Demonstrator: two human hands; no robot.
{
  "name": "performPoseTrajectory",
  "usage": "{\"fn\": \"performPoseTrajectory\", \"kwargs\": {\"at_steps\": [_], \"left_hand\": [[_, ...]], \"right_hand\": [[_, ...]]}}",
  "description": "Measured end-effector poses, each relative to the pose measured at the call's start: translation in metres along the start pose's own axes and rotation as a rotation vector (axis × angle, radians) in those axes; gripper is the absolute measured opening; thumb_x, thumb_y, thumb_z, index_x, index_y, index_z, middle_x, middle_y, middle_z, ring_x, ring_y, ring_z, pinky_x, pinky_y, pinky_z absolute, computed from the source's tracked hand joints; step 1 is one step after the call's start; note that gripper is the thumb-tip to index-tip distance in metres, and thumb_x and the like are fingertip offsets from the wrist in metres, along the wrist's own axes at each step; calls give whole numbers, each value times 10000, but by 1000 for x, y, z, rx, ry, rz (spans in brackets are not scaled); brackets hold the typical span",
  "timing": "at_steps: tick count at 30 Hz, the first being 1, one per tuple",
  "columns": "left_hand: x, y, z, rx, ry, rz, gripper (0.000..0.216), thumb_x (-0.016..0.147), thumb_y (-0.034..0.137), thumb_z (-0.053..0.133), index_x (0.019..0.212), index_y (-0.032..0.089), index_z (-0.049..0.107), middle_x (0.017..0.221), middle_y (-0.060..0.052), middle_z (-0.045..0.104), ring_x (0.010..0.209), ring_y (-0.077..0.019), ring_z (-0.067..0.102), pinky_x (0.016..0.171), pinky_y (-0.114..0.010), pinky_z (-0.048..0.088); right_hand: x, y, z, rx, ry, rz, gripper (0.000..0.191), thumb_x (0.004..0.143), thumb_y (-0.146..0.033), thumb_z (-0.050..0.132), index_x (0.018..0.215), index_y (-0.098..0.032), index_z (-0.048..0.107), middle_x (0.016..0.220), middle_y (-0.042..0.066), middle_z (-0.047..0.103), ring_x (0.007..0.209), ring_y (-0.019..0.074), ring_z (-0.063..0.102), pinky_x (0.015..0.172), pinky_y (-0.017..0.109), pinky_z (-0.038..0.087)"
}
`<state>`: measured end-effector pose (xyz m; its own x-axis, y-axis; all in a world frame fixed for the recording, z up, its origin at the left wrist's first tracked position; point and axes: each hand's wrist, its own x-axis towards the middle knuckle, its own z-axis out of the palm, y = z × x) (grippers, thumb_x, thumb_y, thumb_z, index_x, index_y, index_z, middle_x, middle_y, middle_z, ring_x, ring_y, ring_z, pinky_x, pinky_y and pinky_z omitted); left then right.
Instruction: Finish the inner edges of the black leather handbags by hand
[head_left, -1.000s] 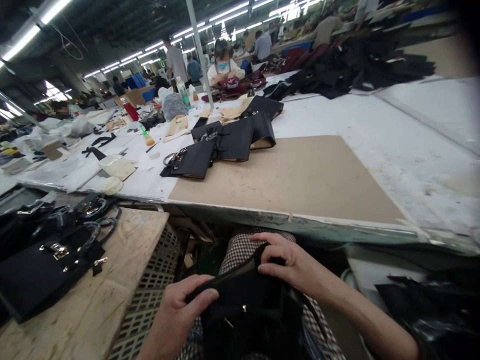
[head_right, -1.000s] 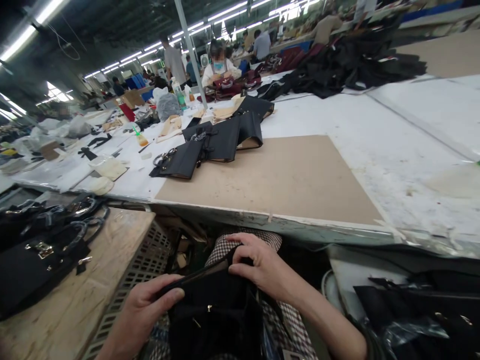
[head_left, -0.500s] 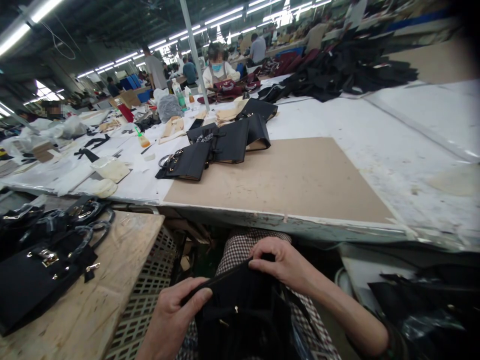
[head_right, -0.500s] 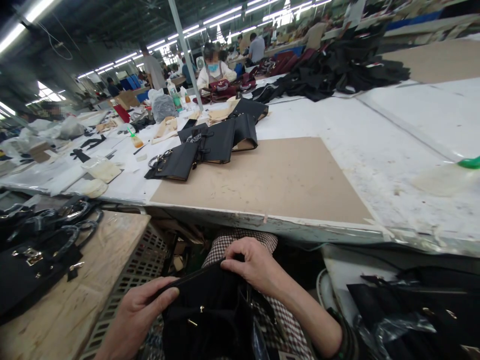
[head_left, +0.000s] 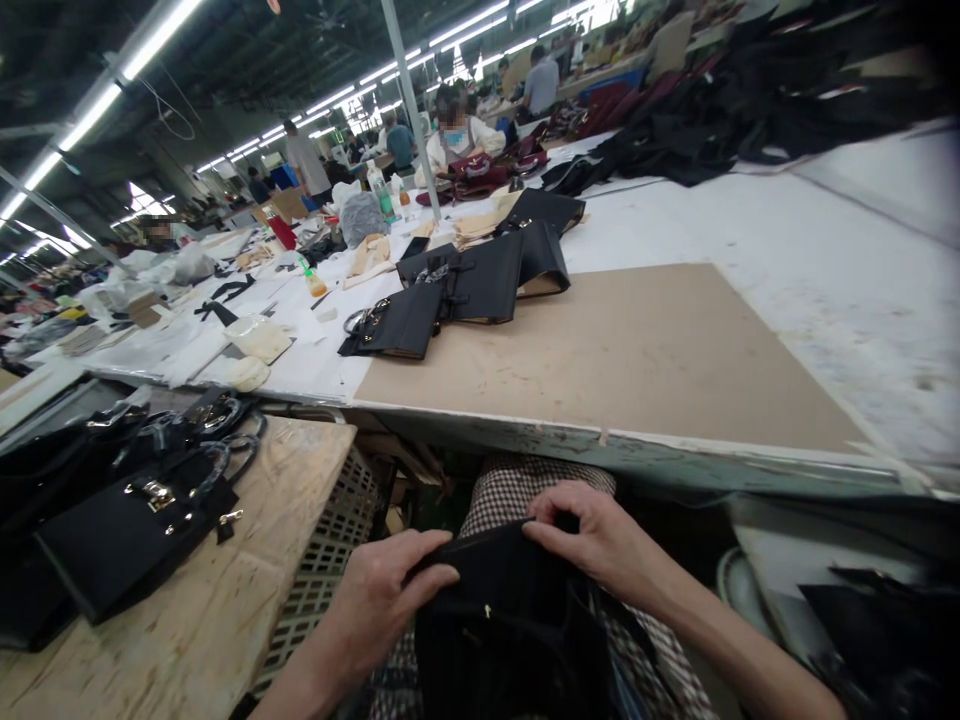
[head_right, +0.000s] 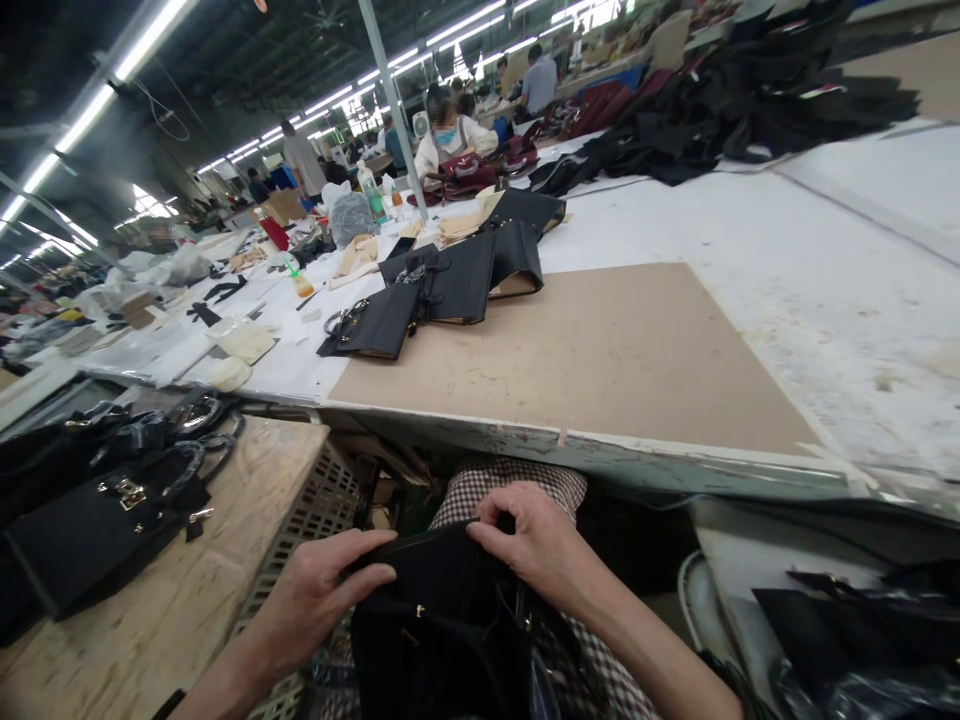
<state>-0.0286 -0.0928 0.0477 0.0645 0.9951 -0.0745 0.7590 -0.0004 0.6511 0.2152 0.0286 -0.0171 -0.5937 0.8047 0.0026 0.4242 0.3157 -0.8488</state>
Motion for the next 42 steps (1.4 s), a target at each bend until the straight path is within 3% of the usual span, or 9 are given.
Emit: {"fn": "performPoseTrajectory", "kwargs": {"at_steps": [7, 13, 23, 35, 38, 42], "left_hand": [[11, 8, 5, -39, 64, 34, 74, 881, 220, 618, 937, 206, 665, 975, -18, 702, 913, -170, 654, 844, -247, 514], [14, 9, 7, -26, 69, 25, 69, 886, 222, 604, 935, 202, 648, 975, -21, 695, 916, -172, 647, 854, -258, 505], [17, 16, 4, 130, 12, 29, 44, 901, 197, 578, 870, 193, 608, 855, 1, 638, 798, -147, 606, 741, -234, 467], [18, 4, 9, 217, -86, 170, 60, 928, 168, 506, 884, 208, 498, 889, -4, 598, 794, -149, 584, 740, -250, 441], [17, 2, 14, 181, -58, 197, 49, 927, 175, 493, 888, 205, 492, 903, -16, 603, 798, -150, 593, 749, -250, 448], [16, 2, 21, 80, 7, 122, 48, 932, 220, 505, 887, 202, 502, 884, -12, 610, 797, -144, 597, 747, -244, 443]], "right_hand": [[-4, 4, -2, 31, 28, 0, 217, 839, -324, 652, 667, -206, 593, 827, 22, 692, 857, 233, 611, 797, 347, 435], [-5, 2, -4, 50, 31, -18, 223, 835, -317, 659, 656, -206, 584, 816, 20, 697, 846, 232, 615, 785, 344, 439], [-9, 4, -4, 66, 52, -36, 211, 841, -302, 670, 670, -207, 594, 840, 20, 693, 854, 223, 612, 795, 343, 445], [-11, 5, -5, 83, 57, -42, 214, 840, -300, 674, 665, -208, 594, 835, 20, 693, 856, 224, 614, 797, 347, 446], [-12, 6, -6, 91, 62, -32, 207, 835, -296, 680, 666, -209, 596, 845, 15, 699, 866, 221, 617, 813, 346, 448], [-14, 5, -7, 98, 76, -16, 210, 836, -299, 678, 665, -210, 596, 851, 15, 701, 872, 222, 620, 822, 349, 446]]}}
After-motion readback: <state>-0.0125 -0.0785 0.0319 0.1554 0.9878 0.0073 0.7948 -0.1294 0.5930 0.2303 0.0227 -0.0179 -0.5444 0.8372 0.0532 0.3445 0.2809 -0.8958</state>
